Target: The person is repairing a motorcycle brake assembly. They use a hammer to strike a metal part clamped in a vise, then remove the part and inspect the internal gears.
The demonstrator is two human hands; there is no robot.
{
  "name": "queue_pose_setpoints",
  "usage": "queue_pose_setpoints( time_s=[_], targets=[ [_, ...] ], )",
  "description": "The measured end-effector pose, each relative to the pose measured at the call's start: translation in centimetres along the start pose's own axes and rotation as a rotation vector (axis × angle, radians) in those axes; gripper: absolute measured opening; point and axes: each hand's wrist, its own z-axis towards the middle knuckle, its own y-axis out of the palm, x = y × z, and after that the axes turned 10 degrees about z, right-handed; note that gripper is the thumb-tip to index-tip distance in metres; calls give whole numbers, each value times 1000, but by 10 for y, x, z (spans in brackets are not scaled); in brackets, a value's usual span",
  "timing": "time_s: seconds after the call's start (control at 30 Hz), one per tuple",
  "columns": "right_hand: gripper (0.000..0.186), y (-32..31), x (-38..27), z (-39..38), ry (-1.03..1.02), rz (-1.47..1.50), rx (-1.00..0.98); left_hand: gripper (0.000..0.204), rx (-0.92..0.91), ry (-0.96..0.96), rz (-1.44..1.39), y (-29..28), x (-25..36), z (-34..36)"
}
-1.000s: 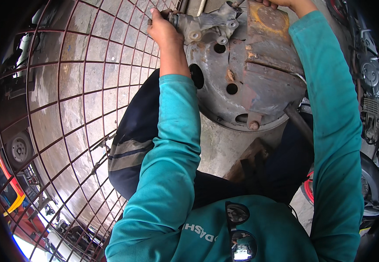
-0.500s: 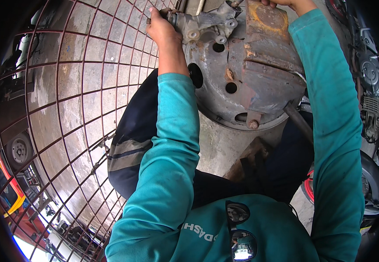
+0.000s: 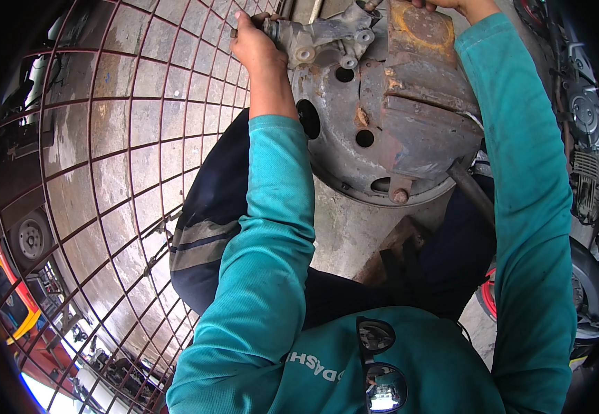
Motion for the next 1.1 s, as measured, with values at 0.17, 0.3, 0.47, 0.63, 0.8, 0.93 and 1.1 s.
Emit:
queue_pose_setpoints(
  time_s=[0.17, 0.3, 0.47, 0.63, 0.8, 0.93, 1.1],
  targets=[
    [21, 0, 0, 1, 19, -8, 27, 49, 13, -14, 12, -1, 0, 0],
    [23, 2, -2, 2, 48, 6, 39, 50, 17, -14, 16, 0, 1, -2],
    [21, 2, 0, 3, 13, -9, 31, 50, 14, -18, 13, 1, 3, -3],
    [17, 2, 4, 3, -17, -6, 21, 50, 8, -31, 9, 1, 3, -3],
    [17, 0, 4, 3, -29, -7, 6, 49, 17, -17, 17, 1, 1, 0],
    [20, 1, 3, 4, 15, 0, 32, 48, 2, -9, -7, 0, -1, 1],
    [24, 2, -1, 1, 32, 12, 35, 48, 13, -23, 1, 1, 2, -1]
  ],
)
